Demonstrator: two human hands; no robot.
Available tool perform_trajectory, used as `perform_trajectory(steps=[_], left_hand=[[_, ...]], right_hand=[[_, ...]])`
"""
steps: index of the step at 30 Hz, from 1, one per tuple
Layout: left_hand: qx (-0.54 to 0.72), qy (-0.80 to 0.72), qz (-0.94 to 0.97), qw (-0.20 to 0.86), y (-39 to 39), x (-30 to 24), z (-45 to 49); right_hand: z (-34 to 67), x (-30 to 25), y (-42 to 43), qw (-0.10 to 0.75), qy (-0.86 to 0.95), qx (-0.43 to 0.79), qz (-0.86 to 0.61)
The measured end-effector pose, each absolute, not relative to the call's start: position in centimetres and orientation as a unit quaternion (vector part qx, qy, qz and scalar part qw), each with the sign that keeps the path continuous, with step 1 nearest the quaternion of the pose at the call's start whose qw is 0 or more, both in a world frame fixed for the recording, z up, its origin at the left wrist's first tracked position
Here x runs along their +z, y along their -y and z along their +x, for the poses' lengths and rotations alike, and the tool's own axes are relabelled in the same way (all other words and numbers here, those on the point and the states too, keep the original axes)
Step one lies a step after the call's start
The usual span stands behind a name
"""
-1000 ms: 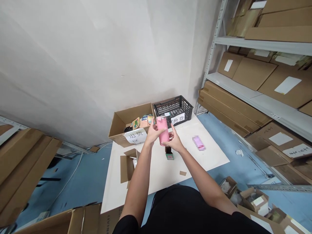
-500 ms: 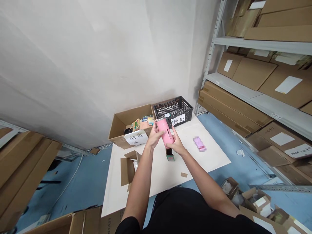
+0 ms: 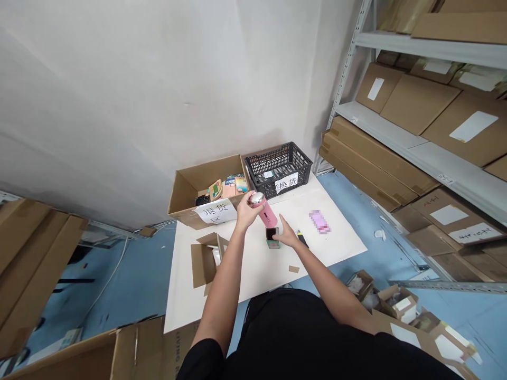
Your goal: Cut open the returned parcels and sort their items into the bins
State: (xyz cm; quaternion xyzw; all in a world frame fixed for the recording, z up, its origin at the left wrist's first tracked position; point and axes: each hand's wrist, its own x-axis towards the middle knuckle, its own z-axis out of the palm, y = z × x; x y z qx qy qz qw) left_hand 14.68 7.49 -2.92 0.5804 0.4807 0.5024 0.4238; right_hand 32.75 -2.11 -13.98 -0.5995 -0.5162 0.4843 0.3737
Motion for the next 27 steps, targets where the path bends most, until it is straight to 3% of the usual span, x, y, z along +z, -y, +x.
perform_trajectory(steps=[6, 13, 27], left_hand=[[0.463, -0.515, 0.582, 0.426, -5.9, -8.3, 14.9], [0.439, -0.530, 0.568, 0.452, -3.1, -12.1, 14.5], [0.469, -0.505, 0.540, 0.483, -2.0, -11.6, 14.4]], right_hand=[[30.3, -18.6, 3.3, 0.263, 0.476, 0.389, -0.743], [29.9, -20.0, 3.6, 0.298, 0.478, 0.360, -0.744], [30.1, -20.5, 3.6, 0.315, 0.436, 0.415, -0.733]])
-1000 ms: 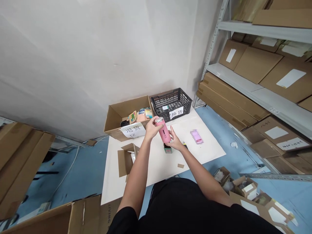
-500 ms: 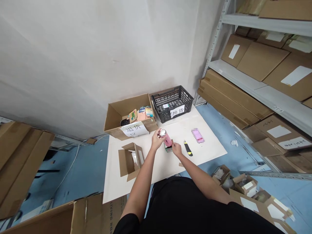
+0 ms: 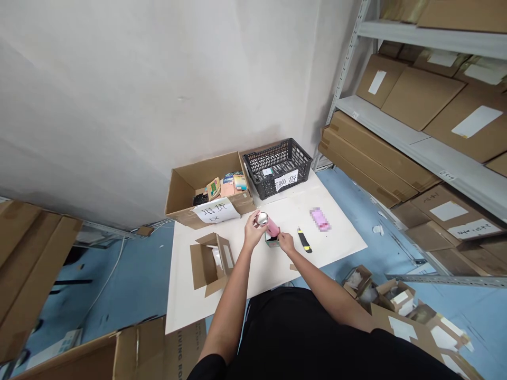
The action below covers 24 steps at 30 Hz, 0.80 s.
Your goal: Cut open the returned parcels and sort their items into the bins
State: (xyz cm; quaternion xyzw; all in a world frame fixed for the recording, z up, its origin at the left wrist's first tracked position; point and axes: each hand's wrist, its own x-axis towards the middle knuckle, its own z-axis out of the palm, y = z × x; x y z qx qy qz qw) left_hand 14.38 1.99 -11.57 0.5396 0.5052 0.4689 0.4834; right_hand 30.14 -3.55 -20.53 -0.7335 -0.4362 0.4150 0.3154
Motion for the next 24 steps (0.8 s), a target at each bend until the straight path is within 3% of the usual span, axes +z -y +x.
perform_trajectory(steps=[7, 14, 24], left_hand=[[0.512, -0.513, 0.489, 0.486, -1.6, -12.4, 14.1], [0.551, -0.521, 0.474, 0.448, -1.7, -12.7, 14.0], [0.557, -0.532, 0.516, 0.376, -2.6, -11.4, 12.9]], right_hand=[[29.9, -21.0, 3.5, 0.323, 0.431, 0.428, -0.725], [30.4, -22.8, 4.1, 0.374, 0.504, 0.326, -0.707], [29.3, -23.0, 1.4, 0.219, 0.547, 0.288, -0.755]])
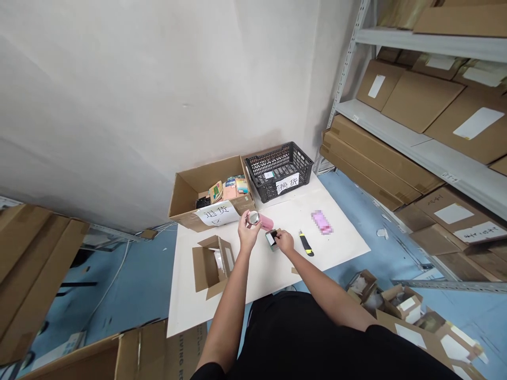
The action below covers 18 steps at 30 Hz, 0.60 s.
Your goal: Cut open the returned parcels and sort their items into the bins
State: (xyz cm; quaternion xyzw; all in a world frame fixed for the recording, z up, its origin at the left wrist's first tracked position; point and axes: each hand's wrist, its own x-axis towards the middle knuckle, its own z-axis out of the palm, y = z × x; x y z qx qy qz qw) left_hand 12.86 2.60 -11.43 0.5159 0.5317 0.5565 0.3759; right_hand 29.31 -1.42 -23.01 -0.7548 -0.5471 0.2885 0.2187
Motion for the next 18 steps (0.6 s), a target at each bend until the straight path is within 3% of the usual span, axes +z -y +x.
perform_trajectory(steps=[18], left_hand=[[0.527, -0.516, 0.530, 0.419, -2.8, -12.4, 14.3]], right_hand=[[28.7, -21.0, 1.8, 0.214, 0.563, 0.287, -0.745]])
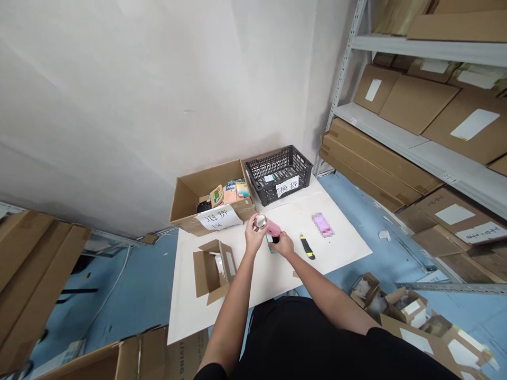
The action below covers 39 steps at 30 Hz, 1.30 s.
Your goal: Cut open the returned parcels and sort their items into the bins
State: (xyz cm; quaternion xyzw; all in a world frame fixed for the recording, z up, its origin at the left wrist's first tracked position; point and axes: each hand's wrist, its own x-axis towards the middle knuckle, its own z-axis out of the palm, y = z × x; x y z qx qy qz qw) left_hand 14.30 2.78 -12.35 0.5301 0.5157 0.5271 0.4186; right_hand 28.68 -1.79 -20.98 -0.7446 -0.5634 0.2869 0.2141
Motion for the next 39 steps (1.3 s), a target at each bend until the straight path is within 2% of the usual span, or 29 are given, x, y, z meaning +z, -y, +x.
perform_trajectory(steps=[11, 16, 29, 39], left_hand=[[0.536, -0.514, 0.530, 0.408, -2.9, -12.4, 14.4], [0.510, -0.514, 0.543, 0.426, -2.8, -12.2, 14.5], [0.457, -0.533, 0.604, 0.378, -2.2, -13.3, 12.9], [0.423, -0.528, 0.654, 0.339, -1.6, -13.7, 12.0]], right_hand=[[28.5, -21.1, 2.0, 0.208, 0.560, 0.276, -0.753], [27.8, -21.5, 2.1, 0.221, 0.557, 0.272, -0.753], [27.2, -21.6, 2.6, 0.241, 0.543, 0.282, -0.754], [26.3, -23.8, 2.6, 0.320, 0.537, 0.271, -0.732]])
